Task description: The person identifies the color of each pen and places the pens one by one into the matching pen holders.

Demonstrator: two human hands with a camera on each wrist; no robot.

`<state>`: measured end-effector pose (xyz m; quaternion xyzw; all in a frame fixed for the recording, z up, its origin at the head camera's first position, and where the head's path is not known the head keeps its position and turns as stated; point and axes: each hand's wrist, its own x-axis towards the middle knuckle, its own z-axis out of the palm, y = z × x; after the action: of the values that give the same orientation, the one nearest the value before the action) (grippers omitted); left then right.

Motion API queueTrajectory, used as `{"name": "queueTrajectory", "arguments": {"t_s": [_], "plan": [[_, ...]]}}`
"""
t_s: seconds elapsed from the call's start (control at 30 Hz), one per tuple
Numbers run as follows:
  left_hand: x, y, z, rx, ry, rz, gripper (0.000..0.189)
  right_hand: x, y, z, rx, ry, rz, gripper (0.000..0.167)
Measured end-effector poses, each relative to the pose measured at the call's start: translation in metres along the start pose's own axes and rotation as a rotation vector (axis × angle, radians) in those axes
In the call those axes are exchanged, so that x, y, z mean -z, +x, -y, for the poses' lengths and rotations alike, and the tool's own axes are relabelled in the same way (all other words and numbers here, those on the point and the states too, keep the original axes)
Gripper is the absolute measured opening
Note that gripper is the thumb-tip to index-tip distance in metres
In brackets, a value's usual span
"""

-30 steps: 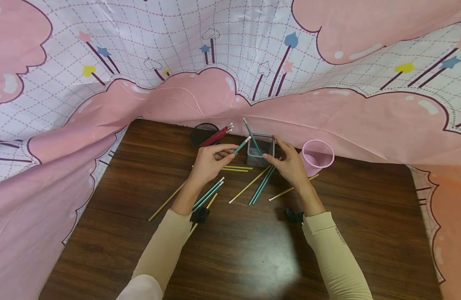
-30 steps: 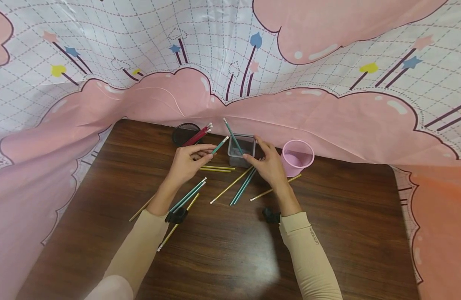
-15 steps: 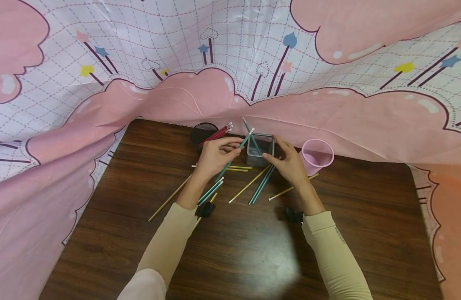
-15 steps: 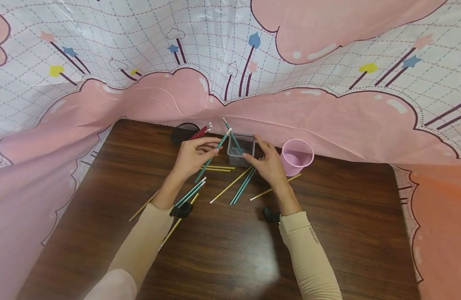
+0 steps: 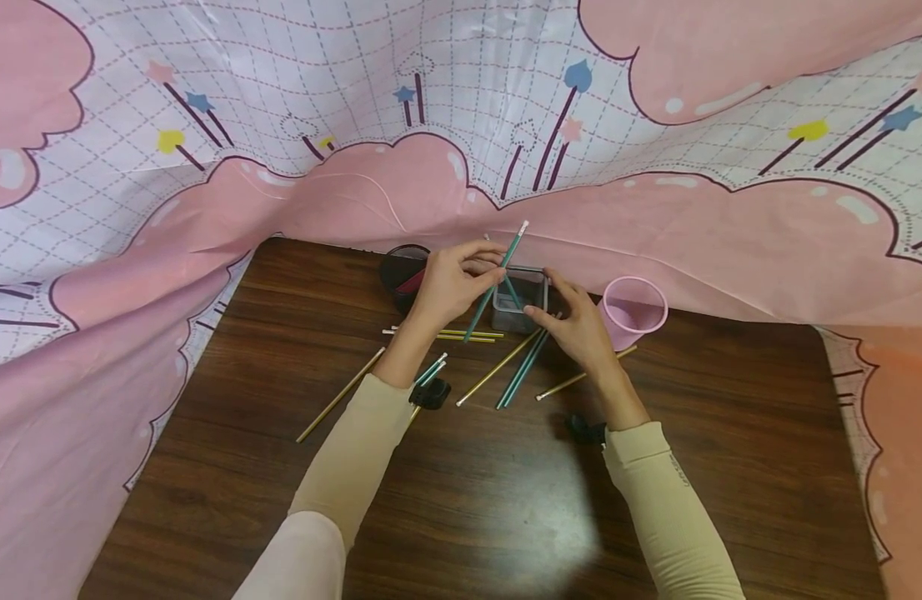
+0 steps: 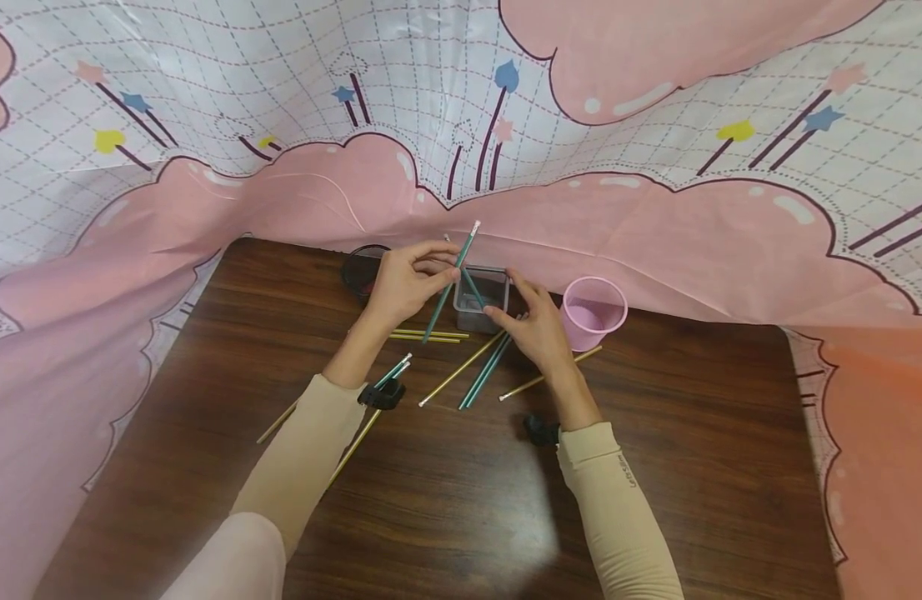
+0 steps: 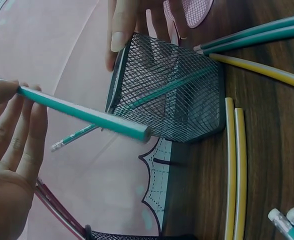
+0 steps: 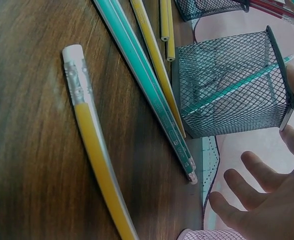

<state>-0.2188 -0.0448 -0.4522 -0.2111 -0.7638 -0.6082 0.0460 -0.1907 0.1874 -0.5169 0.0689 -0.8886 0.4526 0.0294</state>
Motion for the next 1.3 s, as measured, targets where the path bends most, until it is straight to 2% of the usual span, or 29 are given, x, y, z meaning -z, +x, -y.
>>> {"name": "queueTrajectory", "arguments": {"t_s": [0.27, 0.4, 0.57, 0.7, 0.93, 1.17, 1.3], "plan": [[-0.004, 0.009, -0.003, -0.004, -0.020, -0.016, 0.030, -0.001, -0.002, 0.001, -0.004, -0.020, -0.002, 0.074], [-0.007, 0.019, -0.008, -0.065, -0.002, -0.038, 0.030, 0.000, -0.002, 0.000, 0.001, -0.031, -0.009, 0.074], [-0.011, 0.033, -0.014, -0.183, 0.041, -0.071, 0.030, 0.000, -0.003, 0.001, -0.014, -0.011, -0.013, 0.075], [-0.014, 0.042, -0.016, -0.226, 0.022, -0.102, 0.028, 0.000, -0.003, 0.001, -0.017, 0.001, -0.009, 0.075], [-0.018, 0.043, -0.010, -0.232, 0.001, -0.097, 0.027, -0.001, -0.002, 0.001, -0.019, 0.001, -0.004, 0.075], [-0.021, 0.037, -0.008, -0.189, 0.036, -0.053, 0.030, -0.002, -0.001, 0.001, -0.003, 0.009, -0.002, 0.076], [-0.021, 0.033, -0.014, -0.151, -0.012, -0.022, 0.038, -0.001, -0.002, 0.000, 0.007, 0.021, -0.003, 0.076]]}}
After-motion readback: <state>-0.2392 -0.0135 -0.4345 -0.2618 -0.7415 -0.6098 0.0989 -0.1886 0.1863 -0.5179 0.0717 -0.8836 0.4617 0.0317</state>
